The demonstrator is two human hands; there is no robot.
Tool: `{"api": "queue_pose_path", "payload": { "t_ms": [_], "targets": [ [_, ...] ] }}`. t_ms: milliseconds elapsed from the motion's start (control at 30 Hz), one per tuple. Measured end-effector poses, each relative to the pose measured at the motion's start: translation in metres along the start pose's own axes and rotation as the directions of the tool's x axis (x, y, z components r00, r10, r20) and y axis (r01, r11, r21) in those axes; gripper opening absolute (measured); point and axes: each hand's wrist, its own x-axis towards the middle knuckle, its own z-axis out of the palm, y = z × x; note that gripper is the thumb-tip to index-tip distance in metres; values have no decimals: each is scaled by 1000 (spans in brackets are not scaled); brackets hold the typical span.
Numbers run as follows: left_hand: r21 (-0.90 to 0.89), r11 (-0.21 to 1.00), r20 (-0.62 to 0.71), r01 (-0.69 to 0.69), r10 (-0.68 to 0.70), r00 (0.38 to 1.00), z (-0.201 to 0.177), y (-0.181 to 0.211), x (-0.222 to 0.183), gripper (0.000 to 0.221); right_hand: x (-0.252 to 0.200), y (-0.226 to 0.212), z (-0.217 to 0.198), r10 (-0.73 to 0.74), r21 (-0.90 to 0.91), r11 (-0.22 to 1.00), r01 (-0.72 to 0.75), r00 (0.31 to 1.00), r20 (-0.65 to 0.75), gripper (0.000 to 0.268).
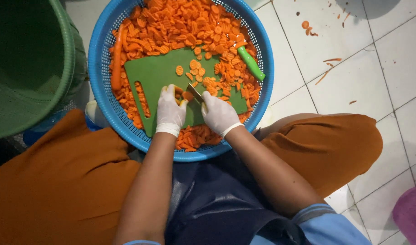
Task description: Slicing carrots into thin rounds on a cutting board and moving them between containers.
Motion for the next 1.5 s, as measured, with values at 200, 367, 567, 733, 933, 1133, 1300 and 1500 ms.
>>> {"api": "queue_pose_path", "payload": {
  "t_ms": [200,367,567,733,933,1133,1300,1500],
  "targets": [
    [-16,1000,-52,-3,2,999,3,-9,4,29,-2,-6,-7,-4,-3,1000,4,999,-32,18],
    [-45,998,-108,36,-41,993,6,-8,4,25,-1,-17,-10,-10,-37,999,6,995,-101,19],
    [1,993,-137,118,-117,984,10,-5,6,24,10,-23,5,-49,-119,992,36,993,-109,18],
    [37,970,-39,239,-238,971,14,-6,9,29,20,-21,28,-212,-363,928,88,925,-317,12],
    [-6,984,-64,178,-178,982,7,0,10,29,27,-26,42,-200,-399,911,107,959,-199,29],
    [19,985,-43,173,-172,984,8,-1,9,35,37,-20,48,-294,-464,874,146,918,-265,27],
    [21,995,-81,96,-94,992,7,-4,3,20,41,-8,27,-164,-228,968,102,947,-276,22],
    [76,997,-61,-29,34,998,17,16,-7,27,-15,-33,-129,13,198,978,62,934,-356,27]
  ]
}}
